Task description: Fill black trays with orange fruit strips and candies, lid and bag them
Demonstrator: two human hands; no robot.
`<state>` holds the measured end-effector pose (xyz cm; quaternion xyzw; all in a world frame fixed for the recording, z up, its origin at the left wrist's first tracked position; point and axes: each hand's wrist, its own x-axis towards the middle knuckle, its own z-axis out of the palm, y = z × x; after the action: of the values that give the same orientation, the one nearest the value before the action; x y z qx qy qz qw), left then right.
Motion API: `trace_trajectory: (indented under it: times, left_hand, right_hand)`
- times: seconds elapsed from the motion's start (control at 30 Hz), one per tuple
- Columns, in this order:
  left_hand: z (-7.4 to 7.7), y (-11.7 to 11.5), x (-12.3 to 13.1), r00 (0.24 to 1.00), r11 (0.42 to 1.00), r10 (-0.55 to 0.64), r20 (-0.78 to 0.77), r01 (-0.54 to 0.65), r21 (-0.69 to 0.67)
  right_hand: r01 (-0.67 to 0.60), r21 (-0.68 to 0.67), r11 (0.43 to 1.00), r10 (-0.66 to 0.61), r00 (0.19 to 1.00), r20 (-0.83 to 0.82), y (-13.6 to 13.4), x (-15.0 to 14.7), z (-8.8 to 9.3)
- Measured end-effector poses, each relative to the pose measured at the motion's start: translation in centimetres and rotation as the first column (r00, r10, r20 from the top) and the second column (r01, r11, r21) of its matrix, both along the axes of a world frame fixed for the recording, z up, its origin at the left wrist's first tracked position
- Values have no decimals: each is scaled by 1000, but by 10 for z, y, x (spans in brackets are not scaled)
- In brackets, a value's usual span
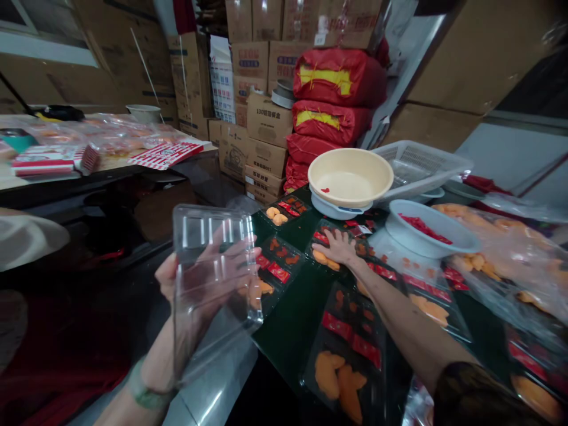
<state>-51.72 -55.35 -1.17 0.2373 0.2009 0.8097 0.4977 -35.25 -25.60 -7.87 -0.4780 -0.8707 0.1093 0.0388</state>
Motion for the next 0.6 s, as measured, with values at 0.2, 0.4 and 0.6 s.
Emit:
trace_trajectory:
  times: [0.2, 0.4, 0.6]
  left_hand:
    - [-2, 24, 27, 997, 992, 51, 57, -44, -121]
    - [-7, 33, 60, 998, 998, -28, 52, 31, -62]
    - [-12, 24, 70, 992, 992, -39, 121, 53, -117]
  right_hand:
    - [-372, -216, 903, 209, 819, -534, -105, -28, 80]
    - [-800, -524, 293, -34, 539, -841, -213, -39, 113]
    - [-782, -598, 175, -189, 569, -800, -213, -36, 104]
